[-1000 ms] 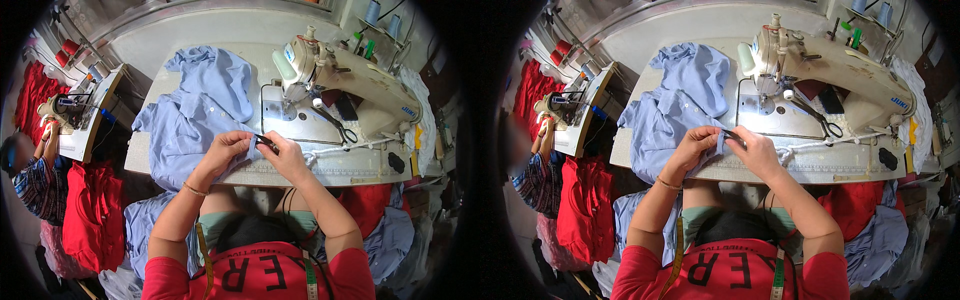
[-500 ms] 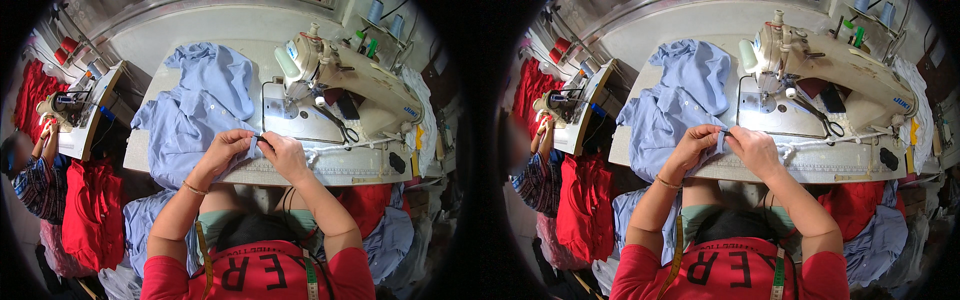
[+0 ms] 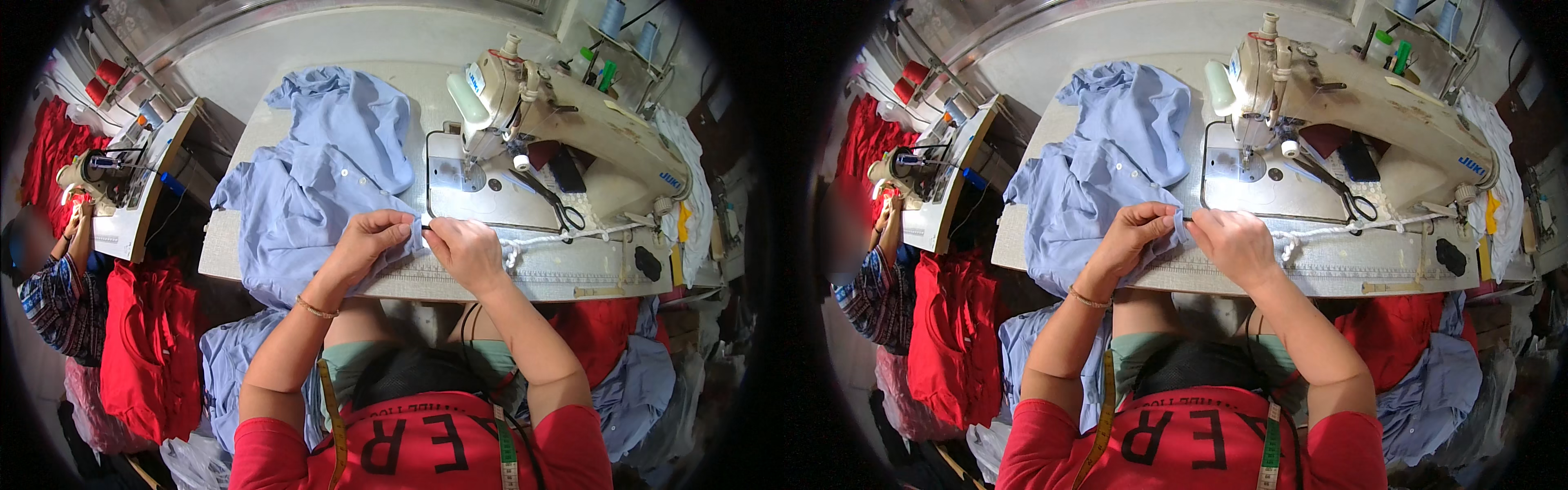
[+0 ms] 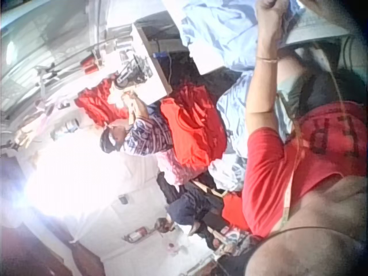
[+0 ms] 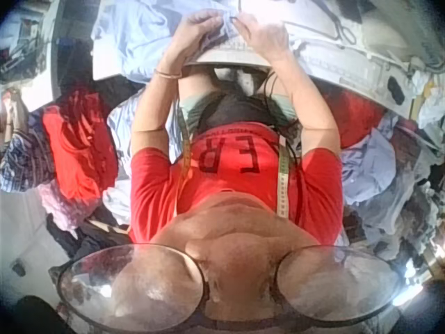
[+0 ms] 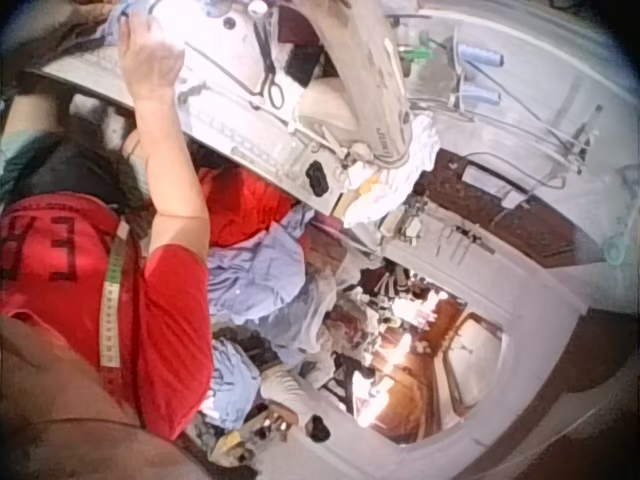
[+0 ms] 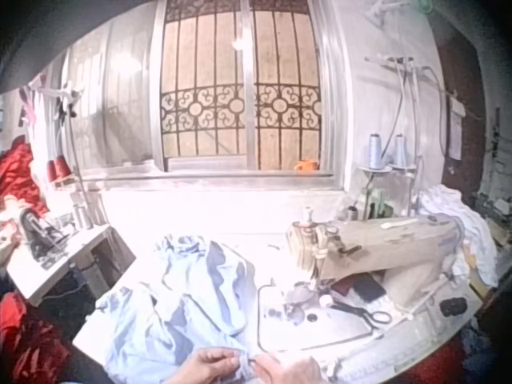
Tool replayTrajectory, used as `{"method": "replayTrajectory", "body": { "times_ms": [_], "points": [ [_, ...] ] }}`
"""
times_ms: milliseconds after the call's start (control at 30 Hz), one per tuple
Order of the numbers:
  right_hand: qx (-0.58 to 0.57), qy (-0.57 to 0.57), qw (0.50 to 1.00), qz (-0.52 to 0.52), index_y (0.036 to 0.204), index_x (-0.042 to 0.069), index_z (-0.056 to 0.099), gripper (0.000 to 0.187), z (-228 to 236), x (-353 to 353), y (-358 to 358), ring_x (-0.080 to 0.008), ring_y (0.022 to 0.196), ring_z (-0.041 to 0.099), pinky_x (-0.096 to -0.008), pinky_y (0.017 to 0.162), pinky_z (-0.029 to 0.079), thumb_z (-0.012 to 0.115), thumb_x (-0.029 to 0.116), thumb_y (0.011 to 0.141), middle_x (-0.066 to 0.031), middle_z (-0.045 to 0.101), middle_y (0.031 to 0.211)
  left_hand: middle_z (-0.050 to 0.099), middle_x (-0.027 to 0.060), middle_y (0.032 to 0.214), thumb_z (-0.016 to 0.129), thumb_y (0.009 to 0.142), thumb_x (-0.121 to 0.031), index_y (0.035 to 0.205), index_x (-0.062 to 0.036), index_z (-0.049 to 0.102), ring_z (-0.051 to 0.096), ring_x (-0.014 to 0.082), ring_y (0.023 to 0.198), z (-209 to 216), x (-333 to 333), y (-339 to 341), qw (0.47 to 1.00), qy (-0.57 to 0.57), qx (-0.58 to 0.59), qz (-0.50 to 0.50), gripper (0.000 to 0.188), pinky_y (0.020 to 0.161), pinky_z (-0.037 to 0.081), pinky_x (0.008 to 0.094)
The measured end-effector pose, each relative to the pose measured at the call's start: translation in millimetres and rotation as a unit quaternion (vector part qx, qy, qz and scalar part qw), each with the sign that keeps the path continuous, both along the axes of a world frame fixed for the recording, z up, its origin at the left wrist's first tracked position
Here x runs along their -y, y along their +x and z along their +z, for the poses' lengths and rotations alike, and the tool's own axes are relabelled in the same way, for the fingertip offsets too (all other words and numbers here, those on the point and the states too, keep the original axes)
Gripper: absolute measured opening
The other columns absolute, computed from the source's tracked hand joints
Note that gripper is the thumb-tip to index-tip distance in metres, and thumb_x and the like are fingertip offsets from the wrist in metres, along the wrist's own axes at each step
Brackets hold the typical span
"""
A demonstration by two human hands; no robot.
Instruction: The person picks up a light-blue button-down shirt and positions the edge of the sleeve cuff under the needle of an industrial sewing machine, sewing along the seam while guiding the fabric by hand.
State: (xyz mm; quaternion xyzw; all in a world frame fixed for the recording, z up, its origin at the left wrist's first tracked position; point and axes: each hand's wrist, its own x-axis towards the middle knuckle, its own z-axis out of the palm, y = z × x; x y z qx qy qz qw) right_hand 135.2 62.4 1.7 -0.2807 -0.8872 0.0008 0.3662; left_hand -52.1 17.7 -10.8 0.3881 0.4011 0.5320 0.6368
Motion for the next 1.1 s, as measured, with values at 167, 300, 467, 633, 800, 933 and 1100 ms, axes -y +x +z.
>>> {"method": "replayTrajectory", "body": {
  "times_ms": [167,300,467,633,800,933,1100],
  "points": [
    [-0.026,-0.025,0.999,0.015,0.076,0.009,0.054,0.016,3.8,3.5,7.6,-0.0272,0.057,0.057,-0.0374,0.053,0.045,0.062,0.022,0.082,-0.0074,0.057,0.064,0.062,-0.0014,0.087,0.063,0.086,-0.007,0.098,0.0,0.064,0.055,0.0047,0.075,-0.4,2.7,-0.6,1.0,0.013,-0.006,-0.013,0.014,0.069,0.045,0.0179],
    [-0.017,-0.041,0.999,0.017,0.077,0.009,0.055,0.017,4.0,2.5,6.3,-0.0291,0.058,0.057,-0.0383,0.054,0.045,0.062,0.022,0.082,-0.0088,0.057,0.064,0.063,-0.0013,0.088,0.062,0.086,-0.007,0.099,-0.0002,0.064,0.055,0.0044,0.076,1.1,6.6,1.9,1.0,0.017,-0.003,-0.015,0.015,0.07,0.046,0.0181],
    [-0.033,-0.091,0.995,0.013,0.077,0.007,0.054,0.018,3.2,3.7,5.5,-0.0302,0.061,0.06,-0.0392,0.055,0.046,0.062,0.023,0.083,-0.0103,0.059,0.065,0.063,-0.0011,0.089,0.062,0.086,-0.007,0.101,-0.0005,0.064,0.056,0.0042,0.078,4.0,8.2,2.9,1.0,0.009,0.006,-0.011,0.016,0.071,0.046,0.0186],
    [-0.035,-0.114,0.993,0.015,0.08,0.007,0.054,0.018,5.0,5.5,4.3,-0.0305,0.062,0.061,-0.0396,0.055,0.046,0.062,0.023,0.083,-0.0112,0.059,0.065,0.063,-0.0009,0.089,0.062,0.086,-0.006,0.101,-0.0003,0.064,0.056,0.0044,0.079,2.6,8.7,2.4,1.0,0.009,0.005,-0.006,0.016,0.072,0.046,0.0187],
    [-0.037,-0.121,0.992,0.021,0.08,0.007,0.054,0.018,3.4,5.0,4.8,-0.0311,0.061,0.06,-0.04,0.055,0.046,0.061,0.023,0.083,-0.0119,0.059,0.065,0.063,-0.0007,0.089,0.062,0.086,-0.006,0.1,0.0003,0.064,0.056,0.0047,0.079,2.8,8.2,3.5,1.0,0.003,-0.004,-0.007,0.015,0.072,0.046,0.0186],
    [-0.029,-0.11,0.993,0.017,0.077,0.007,0.055,0.018,3.2,5.0,3.7,-0.0309,0.06,0.06,-0.0402,0.054,0.046,0.062,0.022,0.082,-0.0118,0.059,0.065,0.063,-0.0006,0.089,0.062,0.086,-0.006,0.1,0.0007,0.064,0.056,0.0048,0.079,2.1,7.7,3.0,1.0,0.0,-0.015,-0.01,0.015,0.072,0.046,0.0187],
    [-0.035,-0.065,0.997,0.029,0.076,0.007,0.057,0.016,2.3,5.7,6.0,-0.0299,0.059,0.059,-0.0381,0.053,0.046,0.063,0.021,0.081,-0.0103,0.059,0.064,0.063,-0.0008,0.089,0.062,0.086,-0.007,0.1,0.0008,0.064,0.055,0.0048,0.08,2.4,7.0,3.3,1.0,0.013,-0.013,-0.002,0.016,0.073,0.046,0.0188]
  ]
}}
